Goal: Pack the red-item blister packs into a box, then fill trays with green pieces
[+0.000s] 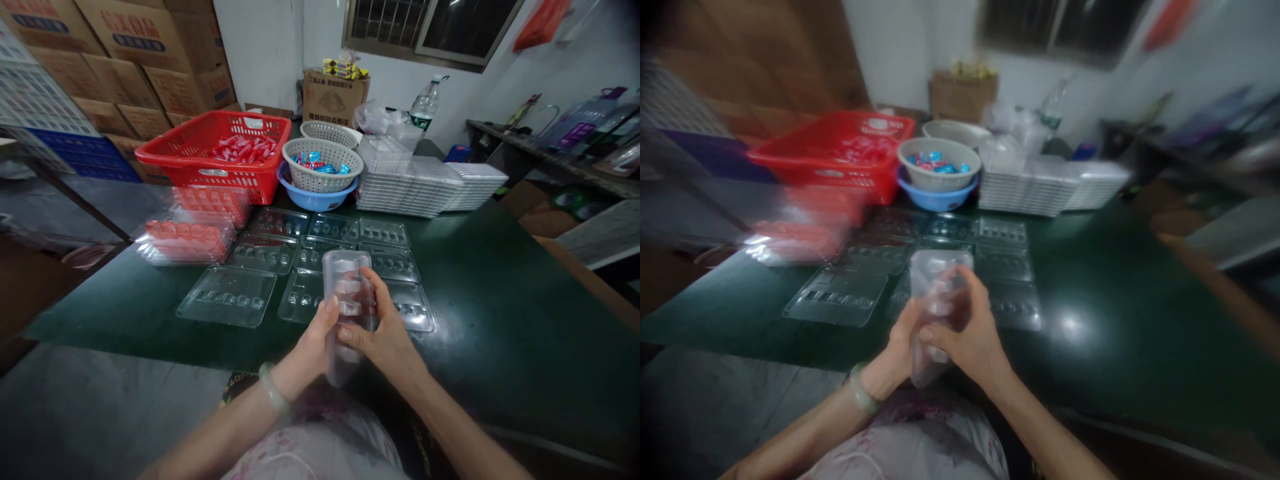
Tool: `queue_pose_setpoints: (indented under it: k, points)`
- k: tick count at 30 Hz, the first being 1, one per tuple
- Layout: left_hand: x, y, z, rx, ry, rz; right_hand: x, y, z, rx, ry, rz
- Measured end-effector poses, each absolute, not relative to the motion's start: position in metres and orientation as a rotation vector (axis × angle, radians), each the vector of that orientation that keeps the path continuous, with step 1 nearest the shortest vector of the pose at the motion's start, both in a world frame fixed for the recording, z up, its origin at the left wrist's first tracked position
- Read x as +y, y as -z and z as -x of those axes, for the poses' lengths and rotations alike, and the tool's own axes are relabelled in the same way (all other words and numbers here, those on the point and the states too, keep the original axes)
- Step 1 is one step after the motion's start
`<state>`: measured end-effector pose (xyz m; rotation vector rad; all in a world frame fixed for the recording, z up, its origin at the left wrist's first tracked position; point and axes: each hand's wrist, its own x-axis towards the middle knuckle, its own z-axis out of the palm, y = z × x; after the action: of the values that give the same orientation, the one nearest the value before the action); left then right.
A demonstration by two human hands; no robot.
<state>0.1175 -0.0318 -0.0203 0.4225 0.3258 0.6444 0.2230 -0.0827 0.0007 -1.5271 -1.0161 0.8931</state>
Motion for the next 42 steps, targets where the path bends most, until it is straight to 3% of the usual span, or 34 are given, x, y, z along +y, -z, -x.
queue_pose_setpoints:
  k: [14, 20, 26, 31, 35, 38, 42]
  points:
    - [-0.03, 0.025, -0.119, 0.375, -0.687, -0.502, -0.077, 0.003, -0.226, -1.001, -0.961, 1.506]
    - [-0.025, 0.029, -0.122, 0.578, -0.915, -0.978, -0.086, -0.008, -0.224, -1.222, -0.488, 1.631]
    - [-0.016, 0.019, -0.131, 0.576, -0.777, -0.868, -0.101, -0.031, -0.226, -1.286, -0.71, 1.529]
    - [0.01, 0.009, -0.119, 0.635, -0.727, -0.491, -0.112, -0.052, -0.313, -1.267, -0.113, 1.889]
    - [0.023, 0.01, -0.108, 0.634, -0.808, -0.54, -0.099, -0.026, -0.415, -1.402, 0.536, 2.362]
    - [0.021, 0.012, -0.108, 0.608, -0.782, -0.588, -0.079, 0.014, -0.471, -1.654, 0.573, 2.791]
    - [0.015, 0.012, -0.11, 0.608, -0.749, -0.622, -0.051, 0.05, -0.501, -1.738, 0.472, 2.833]
